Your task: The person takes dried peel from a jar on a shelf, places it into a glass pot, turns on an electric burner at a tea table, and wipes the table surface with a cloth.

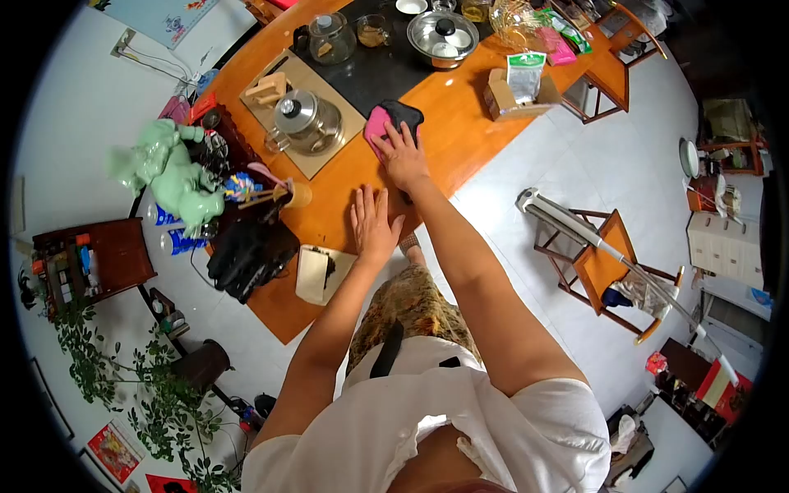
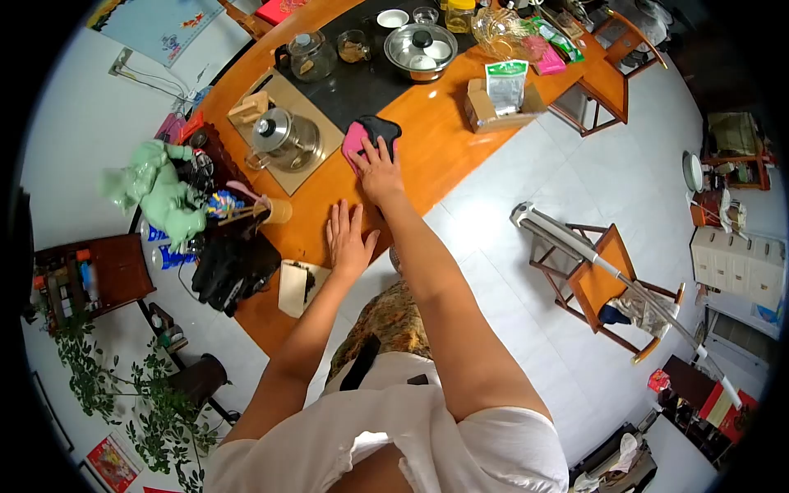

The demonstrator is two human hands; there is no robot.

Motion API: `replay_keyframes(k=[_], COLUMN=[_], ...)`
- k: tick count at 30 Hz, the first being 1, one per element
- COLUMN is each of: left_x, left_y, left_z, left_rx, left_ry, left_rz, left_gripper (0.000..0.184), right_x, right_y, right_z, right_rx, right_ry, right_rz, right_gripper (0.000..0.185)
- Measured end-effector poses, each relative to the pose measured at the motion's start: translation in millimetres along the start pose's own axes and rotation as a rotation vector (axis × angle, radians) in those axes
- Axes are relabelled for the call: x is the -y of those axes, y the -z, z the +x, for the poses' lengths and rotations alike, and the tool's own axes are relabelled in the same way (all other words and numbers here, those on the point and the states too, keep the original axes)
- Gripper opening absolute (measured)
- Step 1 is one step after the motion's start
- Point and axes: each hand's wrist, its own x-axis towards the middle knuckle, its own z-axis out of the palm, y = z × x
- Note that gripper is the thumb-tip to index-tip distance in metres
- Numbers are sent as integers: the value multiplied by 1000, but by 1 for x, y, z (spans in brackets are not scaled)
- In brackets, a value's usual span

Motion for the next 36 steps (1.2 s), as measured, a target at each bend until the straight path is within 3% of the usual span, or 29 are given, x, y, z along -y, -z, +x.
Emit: replay_keyframes(k=[9,15,19,24,26,31,36], left_x=[2,1,1,10,21,-3,-98], left_y=[-2,-4,0,0,0,23,23], left_z=[46,46,49,47,49,78,143], left_rx=[192,198,214,131,109,-6,-91], left_ry=[50,42,14,-45,-15,37,-193], left_rz=[145,166,194,226,105,-218,-217], left_gripper=[84,86,84,79,72,57,57], right_x=[-62,-72,-73,-62,-82,-150,-127], right_y=[10,12,6,33,40,46,36], right_z=[162,178,134,-10,-52,-65,-58], right_rx=[-25,10,-68,40,53,22,-61], right_ry=[-71,-59,104,253,335,153,48], right_rz=[18,64,-17,84,138,127,142], right_gripper=[47,48,51,58,59,55,58])
